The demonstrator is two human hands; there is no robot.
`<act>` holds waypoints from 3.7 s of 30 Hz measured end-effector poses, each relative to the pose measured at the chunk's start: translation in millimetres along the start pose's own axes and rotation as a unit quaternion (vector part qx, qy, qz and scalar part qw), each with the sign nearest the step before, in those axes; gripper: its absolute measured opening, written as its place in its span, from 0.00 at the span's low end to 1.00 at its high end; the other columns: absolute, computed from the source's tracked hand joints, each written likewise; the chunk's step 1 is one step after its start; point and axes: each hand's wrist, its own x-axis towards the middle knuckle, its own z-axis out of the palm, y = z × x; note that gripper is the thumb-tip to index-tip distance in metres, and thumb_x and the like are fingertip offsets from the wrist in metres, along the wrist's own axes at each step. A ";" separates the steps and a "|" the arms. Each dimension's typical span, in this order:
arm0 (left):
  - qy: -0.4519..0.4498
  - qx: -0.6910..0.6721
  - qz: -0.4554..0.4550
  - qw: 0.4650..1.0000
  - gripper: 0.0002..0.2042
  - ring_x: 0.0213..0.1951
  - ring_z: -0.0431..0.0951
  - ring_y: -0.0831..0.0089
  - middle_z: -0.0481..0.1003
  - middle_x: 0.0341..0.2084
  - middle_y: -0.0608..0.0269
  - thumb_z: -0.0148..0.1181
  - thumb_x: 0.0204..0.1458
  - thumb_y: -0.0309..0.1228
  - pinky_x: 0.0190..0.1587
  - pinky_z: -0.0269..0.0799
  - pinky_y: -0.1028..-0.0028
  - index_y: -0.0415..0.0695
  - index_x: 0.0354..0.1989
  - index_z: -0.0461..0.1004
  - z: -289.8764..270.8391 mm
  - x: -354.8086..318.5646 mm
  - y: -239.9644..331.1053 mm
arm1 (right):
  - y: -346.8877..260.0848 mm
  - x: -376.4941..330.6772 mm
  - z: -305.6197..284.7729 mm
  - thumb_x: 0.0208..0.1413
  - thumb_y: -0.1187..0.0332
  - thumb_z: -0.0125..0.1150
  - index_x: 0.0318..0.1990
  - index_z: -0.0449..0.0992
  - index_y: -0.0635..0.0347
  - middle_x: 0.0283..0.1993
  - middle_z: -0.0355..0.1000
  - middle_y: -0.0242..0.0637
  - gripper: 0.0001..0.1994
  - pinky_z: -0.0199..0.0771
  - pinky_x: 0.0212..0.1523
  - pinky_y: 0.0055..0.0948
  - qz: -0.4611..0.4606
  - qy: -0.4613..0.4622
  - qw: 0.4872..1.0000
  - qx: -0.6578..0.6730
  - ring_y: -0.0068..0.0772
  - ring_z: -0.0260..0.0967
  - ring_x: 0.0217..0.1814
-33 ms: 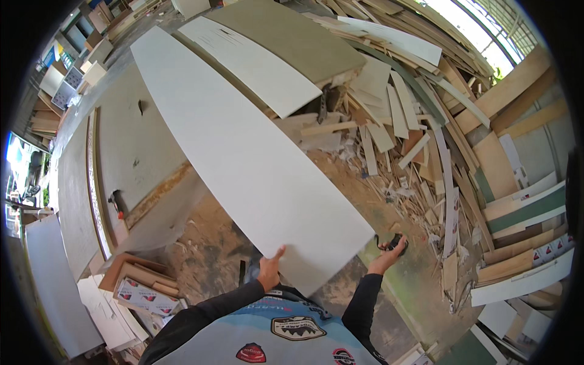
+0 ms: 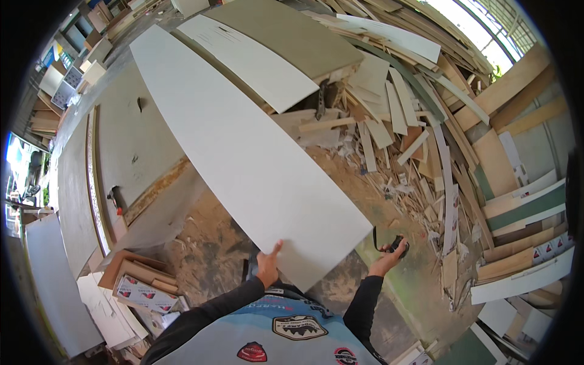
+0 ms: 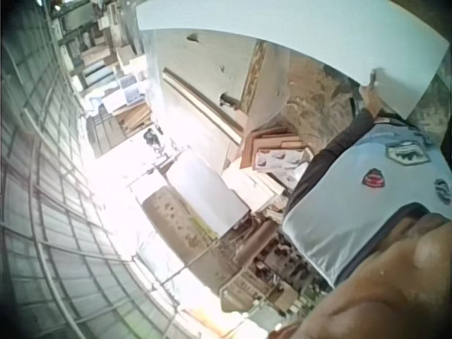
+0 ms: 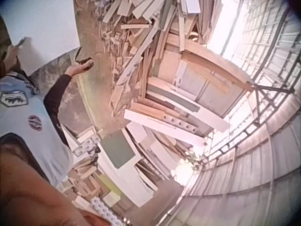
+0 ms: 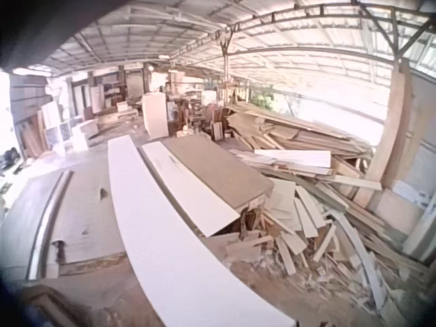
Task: The person measures, hammers, and aligns white and green boards on a workbench in a workshop.
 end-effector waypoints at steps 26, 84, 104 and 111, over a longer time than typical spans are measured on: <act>-0.025 0.025 0.202 0.979 0.12 0.32 0.71 0.80 0.75 0.29 0.67 0.57 0.61 0.36 0.35 0.67 0.78 0.37 0.39 0.75 72.2 -26.4 -13.4 | 30.0 -57.4 126.3 0.48 0.61 0.70 0.56 0.64 0.61 0.36 0.72 0.42 0.29 0.71 0.44 0.30 0.062 -0.797 0.509 -0.319 0.33 0.72 0.40; 0.407 -0.053 0.279 0.868 0.17 0.40 0.78 0.75 0.80 0.40 0.60 0.63 0.56 0.29 0.41 0.74 0.76 0.36 0.52 0.77 -0.1 -94.9 -147.8 | 26.0 149.0 151.0 0.55 0.60 0.61 0.52 0.75 0.56 0.45 0.70 0.45 0.18 0.69 0.48 0.39 -0.174 -0.803 0.375 -0.430 0.50 0.70 0.45; 0.268 -0.031 0.328 0.906 0.08 0.27 0.80 0.77 0.81 0.26 0.59 0.65 0.53 0.25 0.30 0.76 0.76 0.33 0.37 0.81 -20.1 -111.9 -168.0 | 45.9 -75.1 93.6 0.66 0.59 0.49 0.55 0.67 0.56 0.36 0.66 0.33 0.15 0.65 0.14 0.19 0.170 -0.713 0.624 -0.271 0.24 0.70 0.28; 0.243 -0.062 0.232 0.940 0.09 0.23 0.78 0.76 0.78 0.21 0.62 0.61 0.57 0.30 0.27 0.74 0.74 0.36 0.30 0.76 -80.1 -154.8 -180.8 | 69.2 -197.1 52.5 0.65 0.58 0.49 0.51 0.69 0.52 0.35 0.68 0.33 0.13 0.65 0.16 0.22 0.319 -0.739 0.511 -0.302 0.28 0.70 0.27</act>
